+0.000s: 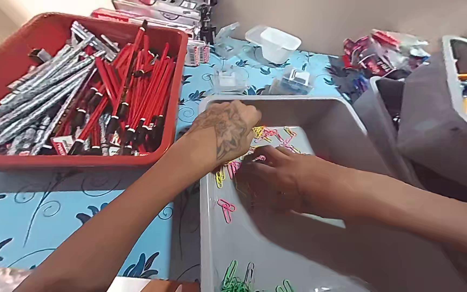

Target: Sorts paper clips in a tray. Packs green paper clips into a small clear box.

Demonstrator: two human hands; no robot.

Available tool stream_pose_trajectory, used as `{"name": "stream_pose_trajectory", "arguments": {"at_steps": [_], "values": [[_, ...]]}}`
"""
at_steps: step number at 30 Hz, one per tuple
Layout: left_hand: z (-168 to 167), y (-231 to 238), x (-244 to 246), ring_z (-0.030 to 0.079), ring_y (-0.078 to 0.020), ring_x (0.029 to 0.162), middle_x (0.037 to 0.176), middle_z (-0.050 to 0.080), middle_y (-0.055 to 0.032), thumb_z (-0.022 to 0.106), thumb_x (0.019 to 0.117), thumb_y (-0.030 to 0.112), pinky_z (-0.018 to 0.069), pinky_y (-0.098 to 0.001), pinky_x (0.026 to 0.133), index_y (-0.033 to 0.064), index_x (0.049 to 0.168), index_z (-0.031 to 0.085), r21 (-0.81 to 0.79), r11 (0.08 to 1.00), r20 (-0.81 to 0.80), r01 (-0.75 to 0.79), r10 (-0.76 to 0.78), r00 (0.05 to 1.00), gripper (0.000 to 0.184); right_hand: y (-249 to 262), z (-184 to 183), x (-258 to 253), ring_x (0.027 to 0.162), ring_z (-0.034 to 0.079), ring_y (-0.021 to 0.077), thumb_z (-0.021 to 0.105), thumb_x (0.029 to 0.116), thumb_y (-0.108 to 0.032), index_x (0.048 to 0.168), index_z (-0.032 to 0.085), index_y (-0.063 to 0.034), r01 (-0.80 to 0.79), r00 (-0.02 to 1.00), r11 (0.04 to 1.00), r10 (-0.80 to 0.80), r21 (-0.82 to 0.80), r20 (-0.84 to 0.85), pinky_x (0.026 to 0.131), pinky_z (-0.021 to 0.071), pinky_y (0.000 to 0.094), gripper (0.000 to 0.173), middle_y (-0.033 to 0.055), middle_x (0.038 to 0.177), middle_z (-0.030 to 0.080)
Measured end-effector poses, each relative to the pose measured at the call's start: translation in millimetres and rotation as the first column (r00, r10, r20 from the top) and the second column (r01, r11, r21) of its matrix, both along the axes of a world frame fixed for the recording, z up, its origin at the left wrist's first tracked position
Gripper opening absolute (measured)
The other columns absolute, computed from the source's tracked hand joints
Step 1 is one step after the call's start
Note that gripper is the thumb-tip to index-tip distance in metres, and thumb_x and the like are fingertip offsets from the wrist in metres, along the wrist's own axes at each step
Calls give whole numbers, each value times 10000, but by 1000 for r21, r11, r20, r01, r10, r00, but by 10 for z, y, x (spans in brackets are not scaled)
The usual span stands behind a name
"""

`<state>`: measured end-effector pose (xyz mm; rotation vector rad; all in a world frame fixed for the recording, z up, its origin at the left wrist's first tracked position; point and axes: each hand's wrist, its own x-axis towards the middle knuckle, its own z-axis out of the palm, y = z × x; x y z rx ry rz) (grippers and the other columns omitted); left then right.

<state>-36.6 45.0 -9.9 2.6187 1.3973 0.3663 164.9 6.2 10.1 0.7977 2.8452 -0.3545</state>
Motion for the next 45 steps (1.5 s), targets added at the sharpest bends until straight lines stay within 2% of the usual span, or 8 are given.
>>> {"name": "stream_pose_trajectory", "arguments": {"at_steps": [6,9,18,24,28,34,38,45], "values": [[151,-140,23,695,-219,816,929,719,-77,618,986,258,552,-450,717,85,1093,728,127,989,257,73,-104,961,231,396,-29,372,849,674,146,605,939,17,1043,681,10,118,908,992,-122,-36,-402,773,570,280,129,102,920,686],[119,-129,-139,672,-277,996,1087,691,-105,741,918,351,537,-498,833,106,1282,661,-66,982,41,177,-175,984,445,-64,686,56,1061,670,166,541,1017,49,1336,581,24,549,836,831,-547,-92,44,930,520,289,323,140,1169,677],[238,-280,107,573,-389,1157,1312,555,-219,887,773,452,471,-511,937,102,1580,380,-294,948,-528,-118,-58,847,1015,58,331,555,1100,621,367,860,839,-167,1546,401,-106,385,844,921,-325,-61,427,895,538,487,846,219,1301,531],[-24,-44,145,660,-204,770,845,681,-79,793,874,98,534,-395,707,41,1028,701,-234,953,126,190,-164,978,188,439,-30,566,737,656,120,685,919,-37,1034,673,7,102,940,977,-156,-187,-304,679,549,279,124,73,832,682],[-8,-24,150,688,-226,834,962,702,-126,696,941,66,571,-405,763,20,1142,672,37,995,421,97,-103,901,208,486,-12,522,826,692,173,709,910,-65,1232,634,-9,199,880,978,-203,-54,-430,716,597,330,336,124,1038,686],[194,-144,-237,689,-246,947,1059,705,-104,825,857,223,565,-441,823,71,1260,659,-190,960,121,207,-187,975,460,86,418,706,1106,639,357,860,837,-274,1557,431,-138,380,896,916,-330,-129,298,915,530,541,849,195,1298,602],[285,-373,-16,618,-313,1095,1193,636,-148,903,770,342,496,-464,912,109,1415,570,-362,932,-392,18,-169,905,763,-114,380,529,1143,607,460,756,921,-121,1427,425,31,375,775,924,-268,-75,573,924,507,556,624,283,1282,550],[64,-151,134,645,-243,792,843,657,-98,802,885,182,518,-428,711,36,1045,684,-337,932,-1,136,-145,989,247,200,138,625,738,649,143,636,980,-100,1064,678,-22,198,971,962,-219,-190,-96,675,544,313,121,72,840,672]]}}
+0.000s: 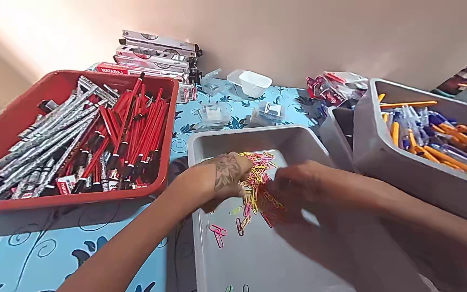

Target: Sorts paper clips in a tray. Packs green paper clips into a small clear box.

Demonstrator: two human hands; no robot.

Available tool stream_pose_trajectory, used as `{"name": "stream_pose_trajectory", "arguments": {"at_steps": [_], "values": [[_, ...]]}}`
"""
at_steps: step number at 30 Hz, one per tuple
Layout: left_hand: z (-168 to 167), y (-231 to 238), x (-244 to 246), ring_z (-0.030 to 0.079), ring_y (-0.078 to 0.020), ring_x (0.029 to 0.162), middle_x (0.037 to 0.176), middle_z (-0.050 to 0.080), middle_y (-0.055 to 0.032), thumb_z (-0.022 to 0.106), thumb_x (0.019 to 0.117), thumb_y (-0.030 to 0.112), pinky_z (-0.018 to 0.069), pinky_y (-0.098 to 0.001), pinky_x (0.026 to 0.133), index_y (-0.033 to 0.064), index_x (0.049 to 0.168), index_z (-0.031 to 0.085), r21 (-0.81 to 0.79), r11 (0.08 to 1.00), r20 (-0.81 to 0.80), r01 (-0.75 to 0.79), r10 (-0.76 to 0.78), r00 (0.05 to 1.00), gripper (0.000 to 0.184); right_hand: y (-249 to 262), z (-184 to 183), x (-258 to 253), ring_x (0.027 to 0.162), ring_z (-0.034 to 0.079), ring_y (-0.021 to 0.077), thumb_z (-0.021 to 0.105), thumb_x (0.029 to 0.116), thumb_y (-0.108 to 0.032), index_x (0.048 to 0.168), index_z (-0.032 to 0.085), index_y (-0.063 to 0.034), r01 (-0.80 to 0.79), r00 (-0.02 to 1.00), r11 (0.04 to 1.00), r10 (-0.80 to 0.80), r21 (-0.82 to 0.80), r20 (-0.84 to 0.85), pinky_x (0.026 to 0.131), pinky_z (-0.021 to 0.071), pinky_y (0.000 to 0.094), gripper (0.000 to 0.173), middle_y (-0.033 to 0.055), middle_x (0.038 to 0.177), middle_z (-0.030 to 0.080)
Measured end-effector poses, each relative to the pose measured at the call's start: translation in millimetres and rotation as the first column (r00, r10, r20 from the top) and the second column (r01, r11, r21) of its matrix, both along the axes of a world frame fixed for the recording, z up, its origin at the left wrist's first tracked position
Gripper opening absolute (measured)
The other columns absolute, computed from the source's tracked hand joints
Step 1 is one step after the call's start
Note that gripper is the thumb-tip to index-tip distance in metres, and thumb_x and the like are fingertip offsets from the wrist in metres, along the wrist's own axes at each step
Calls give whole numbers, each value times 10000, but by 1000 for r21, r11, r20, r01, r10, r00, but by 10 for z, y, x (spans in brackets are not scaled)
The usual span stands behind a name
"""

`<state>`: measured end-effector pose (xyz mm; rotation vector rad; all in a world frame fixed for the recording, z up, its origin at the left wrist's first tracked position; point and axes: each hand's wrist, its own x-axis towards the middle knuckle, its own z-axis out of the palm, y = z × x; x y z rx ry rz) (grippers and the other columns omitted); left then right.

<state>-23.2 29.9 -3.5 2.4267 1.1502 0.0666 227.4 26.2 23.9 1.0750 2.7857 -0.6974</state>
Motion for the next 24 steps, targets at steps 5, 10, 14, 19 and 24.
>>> {"name": "stream_pose_trajectory", "arguments": {"at_steps": [5,10,14,19,24], "values": [[-41,-18,-25,639,-211,694,813,644,-90,622,1013,147,529,-375,614,39,1009,658,408,888,473,-212,-6,881,115,-15,86,87,879,677,191,715,933,-266,1245,647,-93,36,998,997,-39,61,42,760,573,392,363,81,1026,682],[137,100,-102,591,-115,651,798,653,-69,581,1029,187,474,-269,614,25,994,695,404,786,579,-468,176,796,201,-393,219,37,1180,591,474,720,923,-78,1447,458,-32,80,785,997,-67,6,615,901,521,574,587,272,1325,545],[27,158,-82,625,-210,693,800,656,-112,591,1027,166,495,-387,641,1,974,700,289,846,446,-449,297,845,205,-390,224,-91,1092,625,475,617,971,26,1325,498,63,71,773,997,-60,8,632,865,524,559,375,283,1186,588],[70,146,-72,575,-157,664,749,622,-80,587,1028,147,450,-340,629,0,937,700,207,836,449,-508,381,809,207,-171,-83,98,752,681,214,641,981,-189,1166,665,-62,78,997,959,-83,274,4,653,574,411,226,88,927,667],[40,161,-80,554,-136,637,721,599,-51,582,1028,152,432,-323,596,23,914,692,224,835,429,-503,379,820,203,-251,-78,-190,957,661,331,819,865,-326,1390,527,-27,-2,995,999,7,-48,103,788,558,483,671,205,1191,593]]}}
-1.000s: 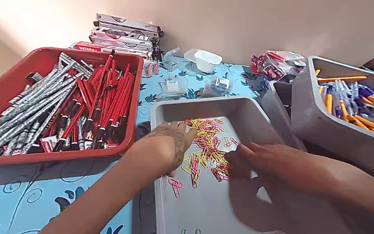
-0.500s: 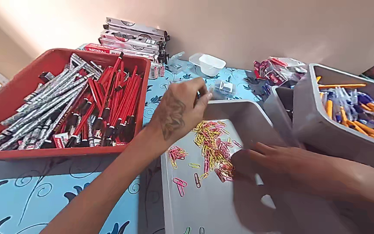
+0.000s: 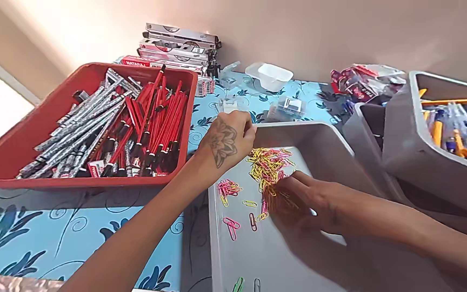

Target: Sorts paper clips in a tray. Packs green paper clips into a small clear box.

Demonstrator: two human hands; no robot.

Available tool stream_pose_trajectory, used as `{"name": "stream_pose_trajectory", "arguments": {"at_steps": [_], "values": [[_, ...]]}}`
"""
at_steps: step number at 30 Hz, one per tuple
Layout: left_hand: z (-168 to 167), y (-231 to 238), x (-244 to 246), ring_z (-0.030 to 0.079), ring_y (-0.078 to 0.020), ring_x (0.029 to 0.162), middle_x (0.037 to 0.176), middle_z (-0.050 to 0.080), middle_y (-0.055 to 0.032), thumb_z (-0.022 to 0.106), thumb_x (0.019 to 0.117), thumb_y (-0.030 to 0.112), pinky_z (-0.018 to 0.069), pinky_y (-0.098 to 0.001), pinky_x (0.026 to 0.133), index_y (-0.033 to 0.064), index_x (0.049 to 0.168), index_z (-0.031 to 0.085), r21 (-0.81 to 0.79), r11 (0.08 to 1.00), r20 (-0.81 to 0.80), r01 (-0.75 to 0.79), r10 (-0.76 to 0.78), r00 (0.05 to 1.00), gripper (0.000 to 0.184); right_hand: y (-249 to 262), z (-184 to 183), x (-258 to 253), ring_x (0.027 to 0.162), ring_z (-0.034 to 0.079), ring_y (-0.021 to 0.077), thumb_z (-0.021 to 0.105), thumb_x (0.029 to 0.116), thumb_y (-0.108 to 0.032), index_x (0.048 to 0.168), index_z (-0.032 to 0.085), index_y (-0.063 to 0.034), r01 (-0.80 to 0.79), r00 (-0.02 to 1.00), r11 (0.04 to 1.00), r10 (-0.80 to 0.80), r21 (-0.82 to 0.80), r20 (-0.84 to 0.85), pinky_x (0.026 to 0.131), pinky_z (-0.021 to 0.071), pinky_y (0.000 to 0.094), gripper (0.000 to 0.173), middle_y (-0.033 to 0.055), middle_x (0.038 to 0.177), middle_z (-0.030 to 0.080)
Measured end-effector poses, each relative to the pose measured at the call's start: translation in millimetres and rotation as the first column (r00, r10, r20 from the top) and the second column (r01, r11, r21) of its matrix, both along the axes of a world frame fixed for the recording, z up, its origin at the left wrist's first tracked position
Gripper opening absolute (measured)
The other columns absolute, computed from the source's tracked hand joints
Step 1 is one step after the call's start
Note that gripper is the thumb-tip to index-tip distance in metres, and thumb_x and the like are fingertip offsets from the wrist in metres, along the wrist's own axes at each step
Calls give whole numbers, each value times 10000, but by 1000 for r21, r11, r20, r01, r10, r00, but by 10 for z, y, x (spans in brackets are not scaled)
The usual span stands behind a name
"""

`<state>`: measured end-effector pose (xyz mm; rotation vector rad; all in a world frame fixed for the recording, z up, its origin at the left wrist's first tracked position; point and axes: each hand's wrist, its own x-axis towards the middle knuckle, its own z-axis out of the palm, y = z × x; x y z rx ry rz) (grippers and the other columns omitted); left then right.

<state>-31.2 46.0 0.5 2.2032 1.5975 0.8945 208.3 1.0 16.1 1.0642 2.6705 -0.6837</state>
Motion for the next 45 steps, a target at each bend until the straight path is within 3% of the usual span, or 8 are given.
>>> {"name": "stream_pose_trajectory", "arguments": {"at_steps": [6,14,17,20,26,32,39,45], "values": [[2,-24,13,570,-176,656,722,597,-64,587,1034,167,438,-362,604,34,912,687,-19,1000,-52,8,-9,999,207,206,-155,-306,686,664,253,657,972,-106,1164,616,-27,36,994,916,8,401,-109,563,539,402,212,123,915,620],[-26,7,4,592,-186,674,729,609,-65,577,1031,182,456,-382,616,47,912,690,-17,1000,-65,6,-7,998,213,59,-327,-823,1059,599,358,667,894,-631,1405,560,-50,-174,974,959,201,225,-103,758,522,470,781,196,1244,579],[-55,-53,-14,616,-238,671,730,621,-96,583,1029,175,477,-423,597,45,903,690,31,999,-48,21,-19,999,211,149,-257,-909,982,655,325,630,1019,-329,1255,637,-49,-128,984,977,146,172,-98,759,547,471,367,182,1160,614],[-53,-30,-17,619,-232,683,733,624,-96,580,1024,179,472,-421,616,33,899,695,35,999,-49,30,-28,998,224,334,-227,-816,760,687,340,731,888,-45,996,690,0,-51,978,930,121,364,-172,596,546,501,124,187,945,664],[-24,2,0,592,-197,665,739,606,-81,522,1051,177,463,-382,613,26,946,687,55,995,67,-86,82,994,247,387,-36,-455,800,689,279,672,963,-207,1188,665,-63,2,982,843,100,537,-159,586,549,426,267,138,1114,649],[39,-27,18,602,-249,704,751,604,-100,487,1075,186,458,-446,643,23,987,681,-16,993,-3,-118,118,993,268,-77,-106,-350,798,674,323,770,846,-531,1350,557,-34,-43,992,985,62,169,-111,620,546,477,739,224,1211,594],[-22,-131,-11,583,-269,634,695,582,-108,543,1056,201,434,-443,555,46,919,675,96,992,11,-87,86,996,245,284,-20,-438,680,659,225,694,948,-196,1124,647,-46,122,939,827,84,549,-334,522,526,387,236,105,958,640],[1,-56,4,615,-273,697,734,621,-105,542,1052,211,451,-479,618,38,934,698,13,996,-58,-91,91,994,261,-18,563,26,757,639,258,631,973,-56,1008,730,-70,-40,942,999,30,21,333,662,497,457,106,95,828,657]]}}
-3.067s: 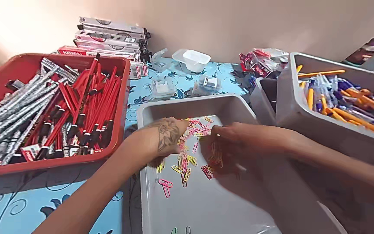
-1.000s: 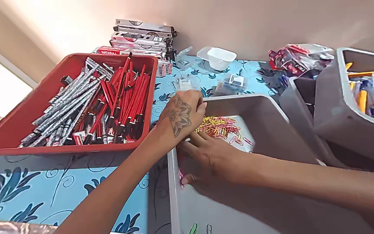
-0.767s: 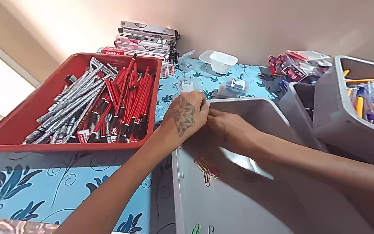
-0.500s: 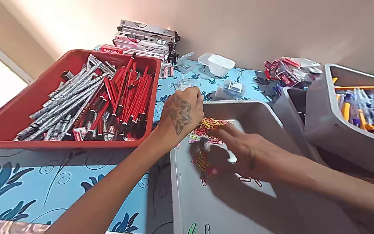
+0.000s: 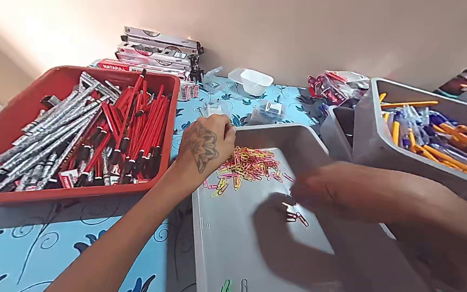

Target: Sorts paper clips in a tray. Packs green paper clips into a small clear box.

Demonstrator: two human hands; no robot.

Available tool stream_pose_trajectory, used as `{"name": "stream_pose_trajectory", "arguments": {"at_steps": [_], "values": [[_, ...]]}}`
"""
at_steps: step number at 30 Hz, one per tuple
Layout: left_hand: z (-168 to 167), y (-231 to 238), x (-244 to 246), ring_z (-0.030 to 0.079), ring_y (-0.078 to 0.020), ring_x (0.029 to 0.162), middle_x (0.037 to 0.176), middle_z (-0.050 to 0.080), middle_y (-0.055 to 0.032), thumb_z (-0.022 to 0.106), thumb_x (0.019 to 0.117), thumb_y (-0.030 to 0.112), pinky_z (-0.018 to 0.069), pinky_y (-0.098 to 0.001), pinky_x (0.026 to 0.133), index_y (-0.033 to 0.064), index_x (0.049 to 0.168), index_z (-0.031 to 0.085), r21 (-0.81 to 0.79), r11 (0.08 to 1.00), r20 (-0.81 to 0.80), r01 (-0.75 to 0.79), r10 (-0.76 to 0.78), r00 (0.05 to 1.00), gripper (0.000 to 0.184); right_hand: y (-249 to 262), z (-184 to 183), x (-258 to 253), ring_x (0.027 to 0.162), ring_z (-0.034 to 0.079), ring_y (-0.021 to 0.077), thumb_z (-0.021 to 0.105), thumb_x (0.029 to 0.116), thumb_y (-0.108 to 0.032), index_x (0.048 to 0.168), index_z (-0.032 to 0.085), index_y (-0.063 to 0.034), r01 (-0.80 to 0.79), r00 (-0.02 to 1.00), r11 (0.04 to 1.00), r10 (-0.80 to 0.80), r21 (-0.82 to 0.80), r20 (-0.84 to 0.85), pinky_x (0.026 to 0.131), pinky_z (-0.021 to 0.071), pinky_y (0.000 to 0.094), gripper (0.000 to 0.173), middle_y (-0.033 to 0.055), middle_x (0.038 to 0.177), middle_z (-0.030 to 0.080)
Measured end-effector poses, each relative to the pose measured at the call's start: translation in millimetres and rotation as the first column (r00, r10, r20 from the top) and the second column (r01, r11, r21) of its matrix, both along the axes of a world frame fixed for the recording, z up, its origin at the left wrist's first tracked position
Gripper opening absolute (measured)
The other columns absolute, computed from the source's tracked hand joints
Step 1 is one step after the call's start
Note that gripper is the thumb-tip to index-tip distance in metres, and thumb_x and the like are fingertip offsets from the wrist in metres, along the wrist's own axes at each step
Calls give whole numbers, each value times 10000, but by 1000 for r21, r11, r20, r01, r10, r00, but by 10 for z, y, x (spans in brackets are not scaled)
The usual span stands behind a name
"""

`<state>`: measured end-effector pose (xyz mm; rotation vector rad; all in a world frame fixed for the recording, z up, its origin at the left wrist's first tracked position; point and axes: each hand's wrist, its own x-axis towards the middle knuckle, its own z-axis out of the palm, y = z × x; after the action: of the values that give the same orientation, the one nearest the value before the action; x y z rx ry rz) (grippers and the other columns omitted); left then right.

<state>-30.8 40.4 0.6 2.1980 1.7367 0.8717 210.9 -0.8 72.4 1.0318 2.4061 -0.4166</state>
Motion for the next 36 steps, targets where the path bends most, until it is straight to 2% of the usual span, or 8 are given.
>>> {"name": "stream_pose_trajectory", "arguments": {"at_steps": [4,9,15,21,27,31,33,36], "values": [[31,9,5,623,-290,724,757,633,-121,541,1054,208,454,-502,650,29,956,701,-34,999,-11,0,-1,1000,259,-112,-97,94,914,664,374,604,979,-6,1205,690,-27,84,990,955,-46,-285,136,800,506,572,243,199,1003,691],[32,5,12,622,-291,720,758,633,-123,554,1051,212,452,-506,647,27,956,699,-33,999,-22,-4,3,1000,254,-19,-266,424,803,658,163,560,930,-166,1130,716,-130,-10,919,904,177,428,-352,649,541,347,256,23,941,665],[40,3,15,632,-304,739,775,645,-131,542,1062,226,456,-514,660,32,977,705,-49,999,-50,-12,10,999,267,-91,-366,387,855,688,269,572,955,29,1100,722,2,-123,925,955,12,-270,-380,767,551,466,210,155,959,717],[-6,38,-7,608,-240,702,770,641,-95,550,1039,205,452,-460,640,39,946,706,45,999,43,-18,16,999,246,94,-474,254,786,618,36,509,994,-167,1272,667,-137,75,823,953,108,295,-558,653,527,233,321,-26,1030,661],[-17,22,4,548,-161,621,712,597,-41,551,1037,209,423,-373,587,67,956,709,130,990,86,-62,51,995,227,209,-539,180,828,665,191,502,966,17,1065,723,-8,-178,877,956,48,-231,-478,727,539,371,243,113,916,698],[-4,15,11,537,-175,621,692,572,-34,555,1035,219,409,-393,581,69,930,702,58,997,43,-47,45,998,235,258,-579,156,1030,658,90,533,948,-71,1346,624,-127,-15,793,994,79,111,-605,811,575,272,412,58,1323,623],[11,11,11,552,-189,634,700,585,-45,559,1039,219,419,-408,592,67,942,709,24,999,30,-48,47,998,235,289,-557,208,887,637,11,528,963,-98,1302,651,-139,24,766,989,75,145,-639,712,557,187,363,11,1240,637],[-10,16,1,523,-155,603,673,555,-21,570,1028,212,401,-375,565,79,908,698,46,997,48,-55,53,997,220,178,-425,288,764,642,151,583,972,-134,1055,724,-143,90,938,983,-30,159,-345,642,540,366,164,15,921,648]]}}
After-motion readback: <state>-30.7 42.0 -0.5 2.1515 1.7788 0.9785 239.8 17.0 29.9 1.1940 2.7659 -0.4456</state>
